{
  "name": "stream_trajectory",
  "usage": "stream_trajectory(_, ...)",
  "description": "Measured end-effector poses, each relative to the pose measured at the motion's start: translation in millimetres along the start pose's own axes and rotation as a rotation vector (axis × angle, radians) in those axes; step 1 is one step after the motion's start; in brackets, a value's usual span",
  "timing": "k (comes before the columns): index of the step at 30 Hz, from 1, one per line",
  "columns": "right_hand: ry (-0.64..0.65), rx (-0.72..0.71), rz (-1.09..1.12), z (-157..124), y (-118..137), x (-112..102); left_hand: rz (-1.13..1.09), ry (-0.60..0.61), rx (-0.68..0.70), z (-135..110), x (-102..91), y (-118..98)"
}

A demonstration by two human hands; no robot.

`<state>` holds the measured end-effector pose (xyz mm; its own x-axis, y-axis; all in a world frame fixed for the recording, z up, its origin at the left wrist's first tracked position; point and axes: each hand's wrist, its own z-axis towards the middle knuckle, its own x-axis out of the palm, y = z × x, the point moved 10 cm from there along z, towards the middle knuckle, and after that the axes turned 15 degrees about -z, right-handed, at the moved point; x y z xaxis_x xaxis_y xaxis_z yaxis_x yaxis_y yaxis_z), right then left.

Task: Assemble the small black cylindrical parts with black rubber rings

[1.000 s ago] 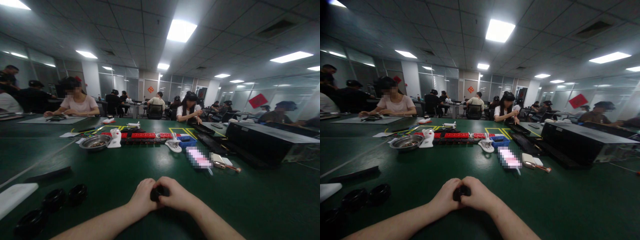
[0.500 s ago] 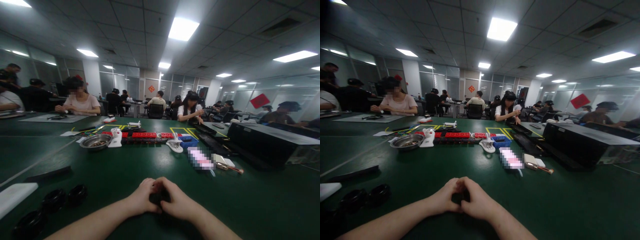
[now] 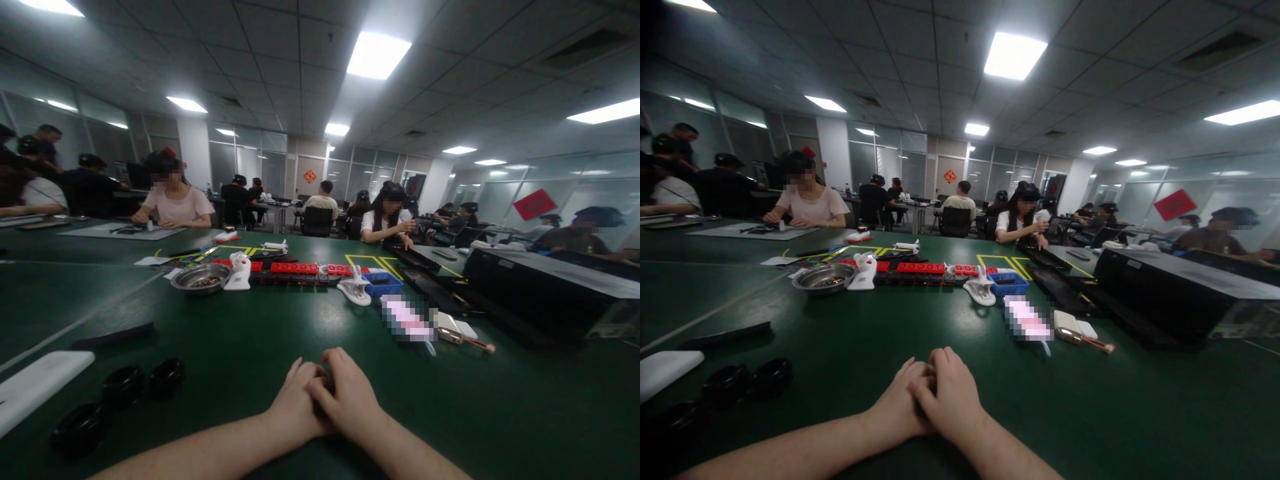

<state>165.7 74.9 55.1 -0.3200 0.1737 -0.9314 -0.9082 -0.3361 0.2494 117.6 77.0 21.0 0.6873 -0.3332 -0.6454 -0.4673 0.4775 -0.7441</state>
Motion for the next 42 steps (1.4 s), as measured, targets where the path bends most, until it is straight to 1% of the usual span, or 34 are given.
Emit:
stream_trajectory(2, 0.093, 0.048, -0.048, -1, -5, 2, 0.010, -0.003, -0.017, 2, 0.0, 3)
stream_trajectory(3, 0.138, 0.033, -0.037, -2, -4, 3, 0.010, 0.000, -0.019, 3, -0.2, 4)
stream_trajectory(5, 0.184, -0.062, 0.056, -5, 5, 0, 0.011, 0.004, -0.012, 4, -1.2, 7)
stream_trajectory(7, 0.176, -0.159, 0.167, -8, 14, -7, 0.012, 0.007, -0.002, 5, -1.7, 9)
stream_trajectory(8, 0.161, -0.170, 0.194, -9, 15, -10, 0.011, 0.009, 0.003, 5, -1.6, 11)
stream_trajectory(11, 0.135, -0.077, 0.128, -8, 4, -11, 0.007, 0.013, 0.018, 5, -1.6, 12)
stream_trajectory(13, 0.157, -0.038, 0.081, -7, 0, -7, 0.013, 0.016, 0.022, 5, -2.8, 11)
stream_trajectory(16, 0.198, -0.111, 0.147, -9, 8, -5, 0.023, 0.024, 0.010, 6, -6.9, 9)
stream_trajectory(18, 0.192, -0.170, 0.210, -11, 14, -9, 0.022, 0.023, 0.002, 7, -10.2, 10)
stream_trajectory(19, 0.179, -0.176, 0.222, -12, 15, -11, 0.021, 0.024, 0.005, 8, -11.0, 10)
stream_trajectory(21, 0.138, -0.134, 0.199, -10, 10, -13, 0.021, 0.031, 0.028, 8, -10.6, 12)
stream_trajectory(23, 0.115, -0.052, 0.144, -8, 0, -13, 0.023, 0.044, 0.054, 9, -8.3, 15)
stream_trajectory(25, 0.134, 0.002, 0.119, -6, -6, -8, 0.020, 0.056, 0.061, 10, -6.4, 18)
stream_trajectory(26, 0.148, 0.004, 0.130, -5, -7, -6, 0.017, 0.067, 0.058, 11, -5.5, 20)
stream_trajectory(28, 0.166, -0.037, 0.184, -5, -4, -6, 0.013, 0.099, 0.064, 11, -3.8, 19)
stream_trajectory(30, 0.178, -0.109, 0.244, -7, 3, -9, 0.011, 0.116, 0.072, 12, -4.1, 16)
stream_trajectory(33, 0.197, -0.171, 0.295, -10, 10, -13, 0.007, 0.088, 0.075, 12, -7.3, 16)
stream_trajectory(35, 0.165, -0.138, 0.271, -9, 6, -14, 0.005, 0.078, 0.100, 12, -6.4, 16)
stream_trajectory(37, 0.126, -0.058, 0.203, -6, -3, -13, 0.004, 0.068, 0.124, 12, -4.9, 18)
stream_trajectory(39, 0.124, 0.013, 0.140, -4, -11, -9, 0.006, 0.051, 0.113, 12, -4.6, 22)
stream_trajectory(40, 0.135, 0.024, 0.130, -3, -12, -6, 0.008, 0.047, 0.105, 13, -4.5, 23)
stream_trajectory(42, 0.155, -0.024, 0.155, -4, -7, -5, 0.012, 0.050, 0.095, 13, -4.2, 23)
